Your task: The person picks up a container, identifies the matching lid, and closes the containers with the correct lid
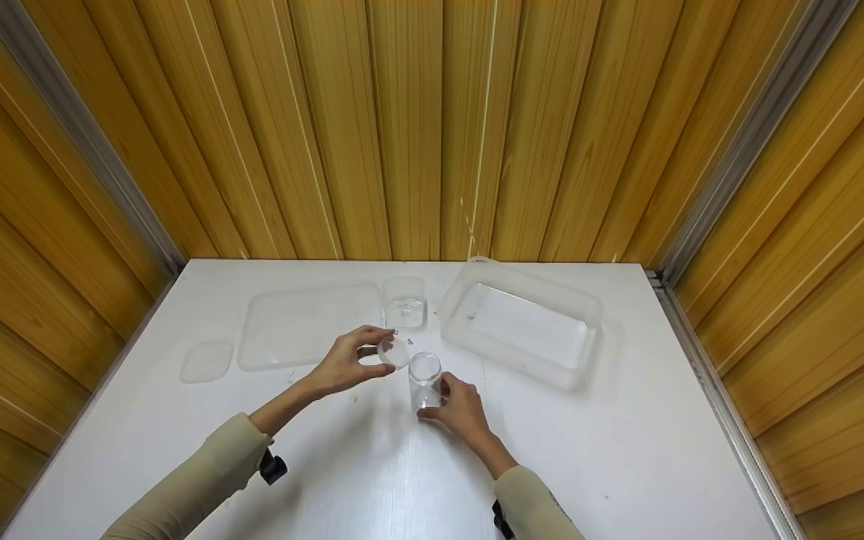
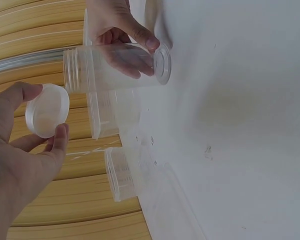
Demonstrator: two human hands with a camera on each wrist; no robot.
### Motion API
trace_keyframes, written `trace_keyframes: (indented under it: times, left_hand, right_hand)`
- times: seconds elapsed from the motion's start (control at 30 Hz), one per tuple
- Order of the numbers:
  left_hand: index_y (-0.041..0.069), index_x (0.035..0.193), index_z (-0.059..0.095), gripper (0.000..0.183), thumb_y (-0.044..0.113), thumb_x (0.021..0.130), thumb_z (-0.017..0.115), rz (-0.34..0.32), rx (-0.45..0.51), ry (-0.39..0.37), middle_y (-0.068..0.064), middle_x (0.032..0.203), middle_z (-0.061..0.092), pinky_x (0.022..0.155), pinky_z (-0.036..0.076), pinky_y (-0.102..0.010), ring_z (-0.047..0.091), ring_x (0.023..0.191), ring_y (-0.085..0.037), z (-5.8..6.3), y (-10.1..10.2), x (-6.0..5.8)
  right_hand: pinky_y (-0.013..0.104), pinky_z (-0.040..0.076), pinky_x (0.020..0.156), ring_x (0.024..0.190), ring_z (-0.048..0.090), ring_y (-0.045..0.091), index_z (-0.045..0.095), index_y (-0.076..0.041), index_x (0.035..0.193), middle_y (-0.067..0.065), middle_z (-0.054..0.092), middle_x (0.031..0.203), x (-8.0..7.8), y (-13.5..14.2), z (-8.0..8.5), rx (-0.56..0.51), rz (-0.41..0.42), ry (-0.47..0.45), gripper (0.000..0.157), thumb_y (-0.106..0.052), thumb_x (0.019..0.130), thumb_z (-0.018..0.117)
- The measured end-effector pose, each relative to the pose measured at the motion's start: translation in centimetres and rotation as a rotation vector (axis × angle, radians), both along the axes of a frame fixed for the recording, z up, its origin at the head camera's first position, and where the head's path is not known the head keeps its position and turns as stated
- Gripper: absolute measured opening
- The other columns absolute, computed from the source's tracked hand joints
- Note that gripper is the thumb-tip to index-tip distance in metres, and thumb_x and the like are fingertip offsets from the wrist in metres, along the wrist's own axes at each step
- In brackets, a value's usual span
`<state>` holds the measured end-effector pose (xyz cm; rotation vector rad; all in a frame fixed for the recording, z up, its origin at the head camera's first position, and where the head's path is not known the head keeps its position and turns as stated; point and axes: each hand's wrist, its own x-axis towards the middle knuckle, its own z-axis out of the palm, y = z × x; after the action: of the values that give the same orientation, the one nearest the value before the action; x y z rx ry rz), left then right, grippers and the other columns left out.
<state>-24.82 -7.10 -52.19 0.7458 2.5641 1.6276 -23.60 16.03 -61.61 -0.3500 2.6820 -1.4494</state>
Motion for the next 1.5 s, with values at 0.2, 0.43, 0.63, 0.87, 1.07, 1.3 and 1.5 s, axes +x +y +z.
trace_keyframes:
  times: [0.2,0.43,0.63,0.87,1.07,1.3,1.5]
  left_hand:
    - [-0.013,0.135,0.058,0.061,0.005,0.082,0.081,-0.032,-0.054,0.031,-0.027,0.124,0.061,0.101,0.057,-0.036,0.067,0.114,-0.039,-0.1,0.2,0.0]
    - [-0.006,0.135,0.061,0.059,0.011,0.084,0.083,-0.017,-0.042,0.108,-0.024,0.13,0.063,0.098,0.058,-0.041,0.065,0.117,-0.037,-0.1,1.1,0.0]
    - [0.0,0.134,0.063,0.052,0.014,0.088,0.081,-0.051,-0.031,0.132,-0.017,0.134,0.066,0.094,0.058,-0.05,0.064,0.12,-0.037,-0.1,1.9,-0.1]
    - [0.0,0.133,0.064,0.051,0.015,0.087,0.081,-0.077,-0.051,0.113,-0.015,0.131,0.07,0.086,0.058,-0.052,0.069,0.112,-0.031,-0.2,2.9,0.0]
    - [0.003,0.133,0.067,0.053,0.016,0.084,0.084,-0.072,-0.128,0.13,-0.01,0.132,0.07,0.089,0.058,-0.044,0.065,0.113,-0.027,-0.2,3.4,-0.2]
    - [0.004,0.132,0.068,0.053,0.013,0.082,0.084,-0.085,-0.169,0.127,-0.01,0.132,0.07,0.087,0.056,-0.037,0.062,0.109,-0.024,-0.3,3.8,-0.4]
    - [0.005,0.132,0.068,0.054,0.011,0.082,0.084,-0.089,-0.194,0.104,-0.009,0.132,0.07,0.084,0.054,-0.032,0.06,0.108,-0.023,-0.6,4.0,-0.6]
  right_hand:
    - [0.052,0.057,0.093,0.103,0.072,0.035,0.067,0.0,0.117,0.021,0.075,0.11,0.0,0.1,0.0,0.008,0.003,0.029,0.056,-0.013,0.07,0.094]
    - [0.051,0.058,0.091,0.102,0.072,0.035,0.066,0.002,0.116,0.022,0.075,0.109,0.2,-0.1,0.0,0.003,0.002,0.041,0.056,-0.014,0.07,0.094]
    - [0.052,0.058,0.09,0.102,0.072,0.036,0.066,0.003,0.119,0.022,0.075,0.109,0.2,-0.1,-0.1,-0.025,0.014,0.057,0.057,-0.013,0.072,0.093]
    - [0.053,0.058,0.091,0.107,0.071,0.04,0.061,0.004,0.131,0.025,0.073,0.113,0.3,-0.1,-0.2,-0.016,0.043,0.078,0.064,-0.013,0.076,0.09]
    - [0.056,0.055,0.096,0.111,0.069,0.039,0.061,0.002,0.131,0.023,0.073,0.116,0.3,-0.2,-0.2,0.002,0.028,0.085,0.064,-0.014,0.077,0.09]
    - [0.053,0.058,0.094,0.108,0.071,0.039,0.061,0.001,0.131,0.023,0.073,0.114,0.4,-0.3,-0.1,0.007,0.036,0.063,0.062,-0.017,0.078,0.089]
    - [0.052,0.058,0.093,0.107,0.071,0.038,0.063,-0.001,0.129,0.022,0.074,0.113,0.5,-0.2,-0.2,0.01,0.023,0.058,0.061,-0.018,0.077,0.09]
